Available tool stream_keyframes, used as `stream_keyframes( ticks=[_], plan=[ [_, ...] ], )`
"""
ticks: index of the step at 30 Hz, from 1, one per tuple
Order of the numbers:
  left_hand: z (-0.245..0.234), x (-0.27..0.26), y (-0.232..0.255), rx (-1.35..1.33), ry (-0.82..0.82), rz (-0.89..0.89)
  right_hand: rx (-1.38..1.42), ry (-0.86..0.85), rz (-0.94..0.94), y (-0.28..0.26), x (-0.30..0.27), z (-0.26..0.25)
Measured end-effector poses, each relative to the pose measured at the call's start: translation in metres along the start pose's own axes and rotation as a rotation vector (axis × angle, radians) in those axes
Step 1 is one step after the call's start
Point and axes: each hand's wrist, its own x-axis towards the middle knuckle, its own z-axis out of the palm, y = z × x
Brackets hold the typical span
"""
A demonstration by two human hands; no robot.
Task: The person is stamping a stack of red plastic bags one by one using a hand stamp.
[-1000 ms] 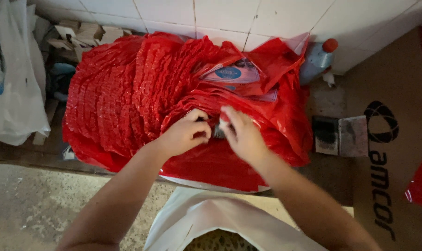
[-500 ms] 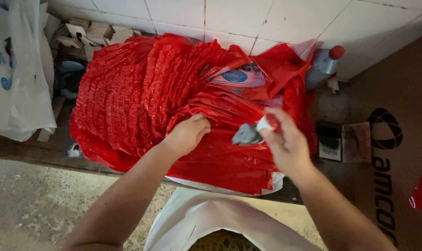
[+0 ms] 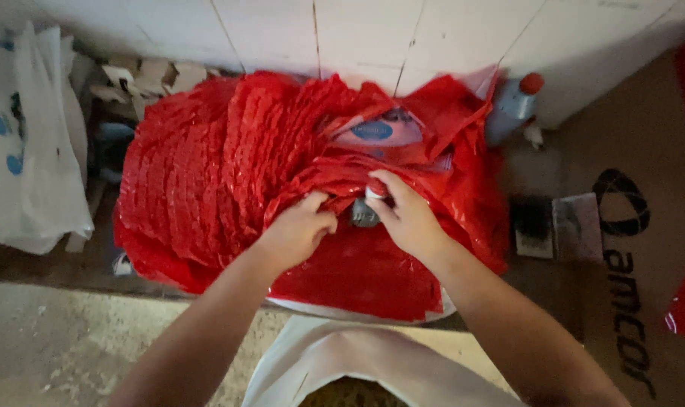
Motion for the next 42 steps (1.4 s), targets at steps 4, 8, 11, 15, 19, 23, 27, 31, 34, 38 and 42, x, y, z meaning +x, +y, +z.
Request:
stream_keyframes(
  ticks=[4,8,11,15,19,23,27,31,34,38,42],
  plan=[
    [0.033,-0.004,-0.027,0.273,0.074,0.056,0.265,0.168,0.099,-0.014,-0.022,-0.060],
    [0.018,-0.003,-0.003,0.524,0.154,0.041,0.174,0.437,0.103,-0.001,-0.047,-0.141],
    [-0.007,-0.002,0.023,0.451,0.098,-0.114,0.085,0.484,0.177,0.004,-0.070,-0.195],
    [-0.072,0.011,0.099,-0.054,-0.375,-0.650,-0.177,0.406,0.411,0.038,-0.093,-0.229],
    [-0.051,0.010,0.089,-0.643,-0.203,-0.680,-0.129,0.387,0.543,0.063,-0.098,-0.220],
    [-0.043,0.008,0.075,-0.650,-0.109,-0.658,-0.088,0.324,0.838,0.052,-0.084,-0.211],
    [-0.040,0.005,0.054,-0.078,-0.149,-0.335,-0.144,0.293,0.692,0.077,-0.090,-0.202],
    [-0.038,0.012,0.037,0.200,-0.327,-0.280,-0.117,0.277,0.781,0.092,-0.089,-0.216],
    [-0.031,0.013,0.029,0.289,-0.221,-0.109,-0.188,0.301,0.500,0.080,-0.091,-0.207],
    [-0.041,0.014,0.037,0.301,-0.341,-0.126,-0.100,0.280,0.882,0.043,-0.072,-0.219],
    [-0.007,0.004,-0.008,0.259,-0.038,0.106,-0.061,0.597,0.465,0.016,-0.086,-0.205]
  ],
)
